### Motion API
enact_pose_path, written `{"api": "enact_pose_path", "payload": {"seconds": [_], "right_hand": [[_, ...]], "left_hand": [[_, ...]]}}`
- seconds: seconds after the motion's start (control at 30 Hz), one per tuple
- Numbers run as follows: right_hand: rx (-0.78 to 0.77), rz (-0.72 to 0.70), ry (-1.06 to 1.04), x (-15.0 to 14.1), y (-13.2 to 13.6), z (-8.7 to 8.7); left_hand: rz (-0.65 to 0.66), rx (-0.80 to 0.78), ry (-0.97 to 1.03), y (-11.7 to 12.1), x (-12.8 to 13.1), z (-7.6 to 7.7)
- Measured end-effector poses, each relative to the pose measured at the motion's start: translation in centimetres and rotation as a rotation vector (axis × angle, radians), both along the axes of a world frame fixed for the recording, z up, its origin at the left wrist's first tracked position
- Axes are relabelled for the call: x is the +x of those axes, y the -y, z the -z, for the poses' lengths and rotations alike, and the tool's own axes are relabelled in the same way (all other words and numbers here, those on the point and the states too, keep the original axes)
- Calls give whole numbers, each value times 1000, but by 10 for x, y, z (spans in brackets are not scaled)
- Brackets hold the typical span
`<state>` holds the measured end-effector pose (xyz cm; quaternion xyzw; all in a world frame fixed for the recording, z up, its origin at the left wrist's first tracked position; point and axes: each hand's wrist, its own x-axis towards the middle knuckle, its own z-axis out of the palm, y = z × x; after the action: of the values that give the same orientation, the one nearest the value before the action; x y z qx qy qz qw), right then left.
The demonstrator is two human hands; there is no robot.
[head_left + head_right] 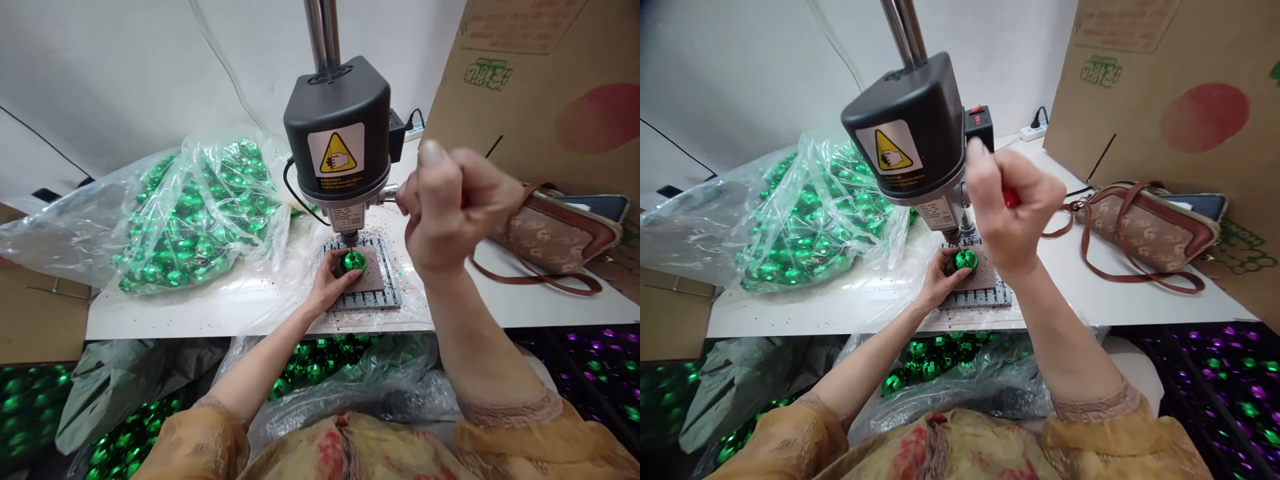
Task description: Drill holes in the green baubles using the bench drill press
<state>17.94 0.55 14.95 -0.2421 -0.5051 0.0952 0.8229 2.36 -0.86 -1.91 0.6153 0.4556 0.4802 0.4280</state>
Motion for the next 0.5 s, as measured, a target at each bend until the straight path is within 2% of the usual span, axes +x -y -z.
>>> {"api": "enact_pose_path", "payload": {"seconds": [0.1, 0.17, 0.2, 0.27, 0.37, 0.43, 0.5], "right_hand": [[-49, -41, 25, 1, -7, -20], [-16, -50, 27, 3, -13, -24], [1, -50, 30, 3, -15, -23], [33, -61, 35, 5, -18, -20], [49, -90, 38, 7, -16, -18], [29, -106, 28, 8, -15, -19], [16, -104, 20, 7, -14, -21]], "left_hand": [[-129, 77, -58, 12, -2, -8], [-175, 193, -158, 30, -13, -18], [-152, 268, -228, 42, -23, -23], [-27, 426, -401, 69, -49, -31], [222, 592, -781, 114, -98, -27], [320, 574, -1082, 142, -126, -15], [328, 454, -1274, 167, -145, -1]]}}
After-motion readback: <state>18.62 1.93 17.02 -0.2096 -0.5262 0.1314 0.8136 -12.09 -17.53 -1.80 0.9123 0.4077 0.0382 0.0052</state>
